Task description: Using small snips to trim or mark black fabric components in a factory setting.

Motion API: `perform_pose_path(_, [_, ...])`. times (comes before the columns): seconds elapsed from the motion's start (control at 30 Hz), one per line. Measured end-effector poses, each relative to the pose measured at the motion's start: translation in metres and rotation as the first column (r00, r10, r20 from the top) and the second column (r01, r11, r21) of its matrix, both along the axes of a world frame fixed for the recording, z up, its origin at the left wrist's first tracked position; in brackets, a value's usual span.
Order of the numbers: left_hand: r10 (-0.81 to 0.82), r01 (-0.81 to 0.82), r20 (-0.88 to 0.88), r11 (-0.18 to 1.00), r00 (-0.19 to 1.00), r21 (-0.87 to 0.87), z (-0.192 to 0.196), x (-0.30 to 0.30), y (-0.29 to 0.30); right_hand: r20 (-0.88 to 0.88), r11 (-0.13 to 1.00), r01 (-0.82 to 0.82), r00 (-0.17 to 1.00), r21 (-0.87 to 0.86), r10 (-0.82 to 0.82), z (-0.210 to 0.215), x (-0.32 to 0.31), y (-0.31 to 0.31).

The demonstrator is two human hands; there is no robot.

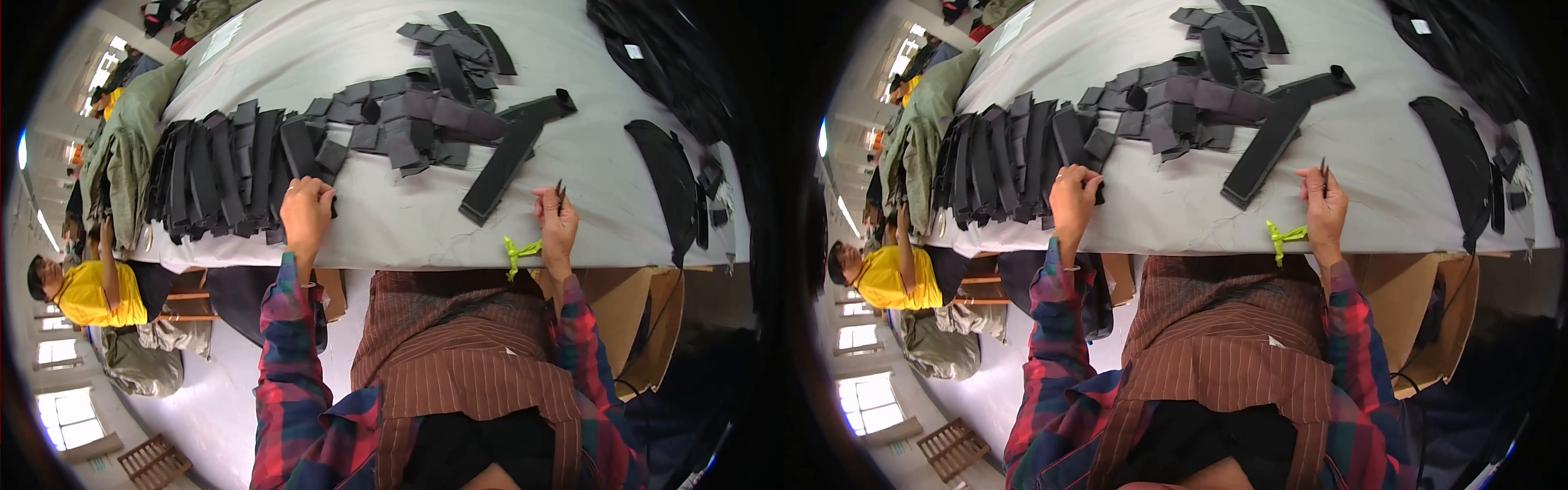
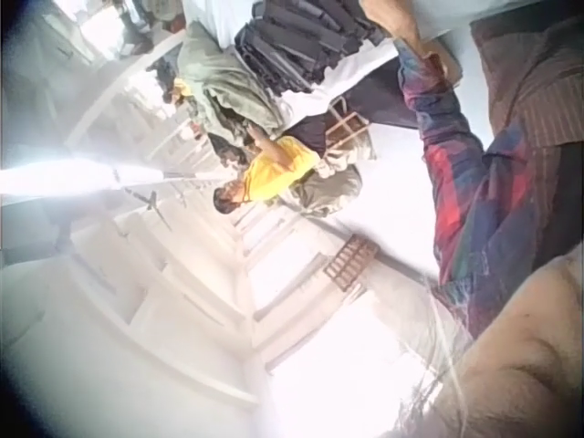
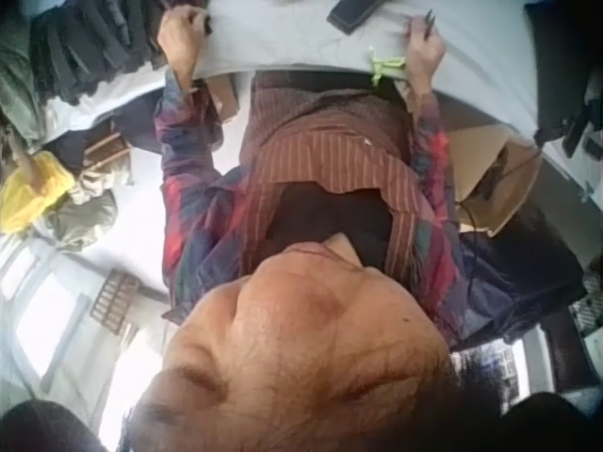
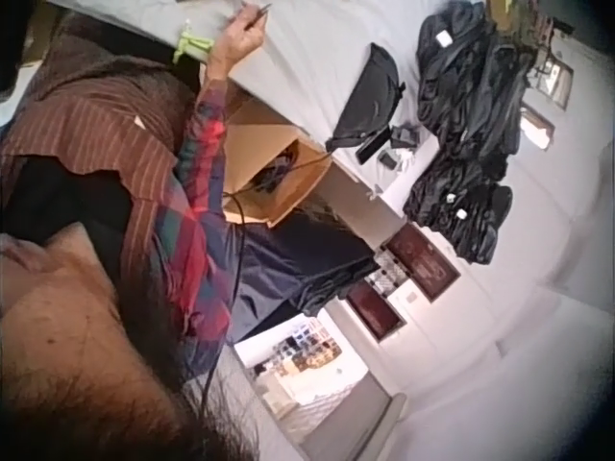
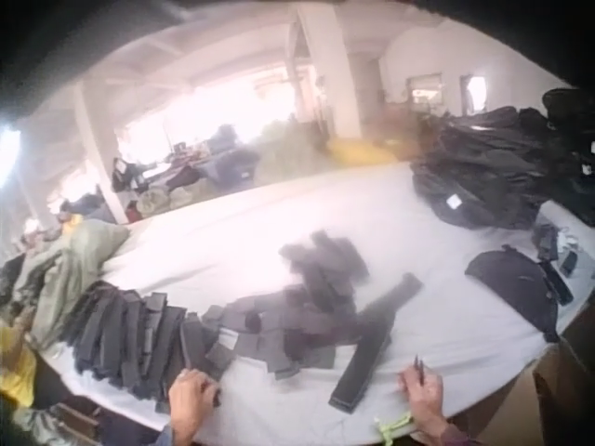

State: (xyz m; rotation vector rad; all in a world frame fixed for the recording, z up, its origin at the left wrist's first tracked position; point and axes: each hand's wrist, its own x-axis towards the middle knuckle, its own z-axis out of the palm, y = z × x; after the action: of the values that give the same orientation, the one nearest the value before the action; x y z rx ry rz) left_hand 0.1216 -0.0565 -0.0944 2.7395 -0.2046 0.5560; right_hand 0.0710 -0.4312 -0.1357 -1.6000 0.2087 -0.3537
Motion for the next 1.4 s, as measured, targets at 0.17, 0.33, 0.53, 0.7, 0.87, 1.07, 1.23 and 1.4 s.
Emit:
perform_pose_path(0.17, [-0.197, 0.052, -0.279, 0.890, 0.940, -0.453, 0.034, -0.018, -0.046, 0.025, 1.000, 0.026, 0.999, -0.006, -0.026, -0.001, 0.002, 0.003])
perform_pose_path(0.33, [-0.531, 0.321, -0.154, 0.692, 0.834, -0.647, 0.025, -0.011, -0.128, 0.013, 1.000, -0.012, 1.000, -0.017, 0.012, 0.009, 0.001, 0.005])
perform_pose_path(0.53, [-0.501, 0.456, -0.032, 0.810, 0.865, -0.367, -0.013, 0.004, -0.206, 0.044, 1.000, -0.011, 0.999, -0.021, 0.012, 0.010, 0.000, 0.009])
perform_pose_path(0.7, [-0.466, 0.189, -0.360, 0.785, 0.808, -0.590, 0.006, 0.000, -0.204, 0.073, 0.999, 0.012, 0.997, -0.044, -0.009, 0.007, -0.001, 0.008])
perform_pose_path(0.87, [-0.595, 0.386, -0.257, 0.735, 0.761, -0.558, 0.012, -0.024, -0.181, 0.035, 0.998, -0.029, 0.999, -0.061, 0.031, 0.007, 0.002, 0.008])
perform_pose_path(1.07, [-0.607, 0.462, -0.167, 0.730, 0.777, -0.504, 0.011, -0.044, -0.175, 0.067, 0.995, -0.083, 0.995, 0.063, 0.079, 0.006, 0.007, 0.021])
perform_pose_path(1.23, [-0.683, 0.422, -0.417, 0.712, 0.600, -0.561, 0.020, -0.042, -0.156, -0.057, 0.968, -0.066, 0.995, 0.243, 0.082, 0.019, 0.012, 0.019])
perform_pose_path(1.4, [-0.370, 0.384, -0.133, 0.917, 0.920, 0.105, 0.003, -0.022, -0.085, -0.027, 0.979, -0.066, 0.997, 0.191, 0.072, 0.017, 0.013, 0.015])
